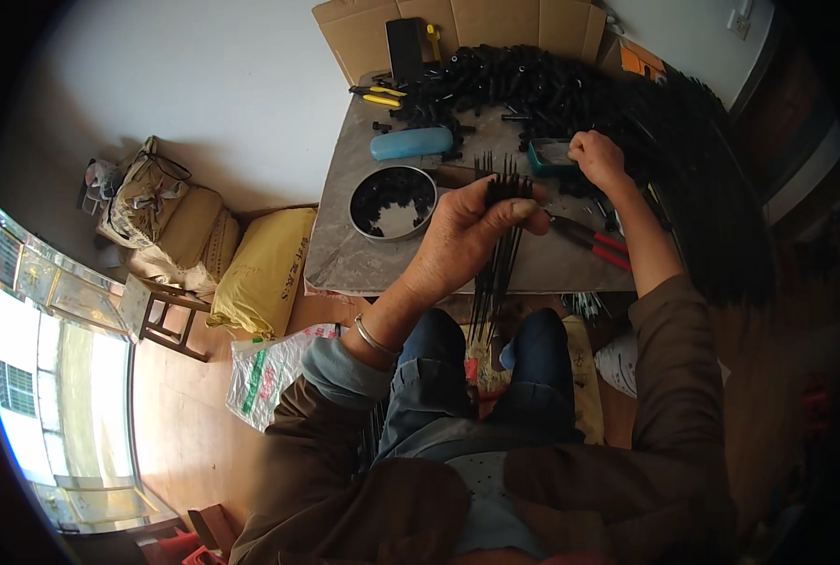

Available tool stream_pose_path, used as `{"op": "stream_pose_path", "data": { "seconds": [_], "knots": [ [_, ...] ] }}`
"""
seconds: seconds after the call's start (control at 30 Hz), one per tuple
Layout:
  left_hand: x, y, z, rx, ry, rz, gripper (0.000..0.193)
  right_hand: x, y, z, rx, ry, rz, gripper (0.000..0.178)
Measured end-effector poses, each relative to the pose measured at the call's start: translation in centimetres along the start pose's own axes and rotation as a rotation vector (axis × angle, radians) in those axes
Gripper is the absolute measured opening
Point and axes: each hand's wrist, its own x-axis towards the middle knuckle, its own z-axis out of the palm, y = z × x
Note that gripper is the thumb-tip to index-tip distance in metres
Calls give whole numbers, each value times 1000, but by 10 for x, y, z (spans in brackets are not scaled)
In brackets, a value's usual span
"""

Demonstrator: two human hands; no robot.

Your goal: Assembling umbrella ribs onto the central shaft using wire and pliers.

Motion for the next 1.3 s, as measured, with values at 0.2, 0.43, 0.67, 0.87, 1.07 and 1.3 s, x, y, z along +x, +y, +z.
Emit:
{"op": "stream_pose_path", "data": {
  "seconds": [0.2,0.43,0.67,0.87,1.07,1.3],
  "knots": [
    [-1,1,-3,19,14,53,22,9,-7,-3,-74,-36,-55,10],
    [1,1,-1,17,14,52,21,-5,-29,-48,83,453,-261,10],
    [0,1,-4,-7,47,13,20,-82,-134,-139,857,46,-327,13],
    [4,-3,-2,-40,27,36,20,-105,-142,-147,856,-20,-308,22],
    [4,-3,-2,-19,30,23,20,-103,-144,-140,850,44,-322,22],
    [3,0,0,-20,38,11,20,-103,-146,-140,855,44,-313,22]
  ]
}}
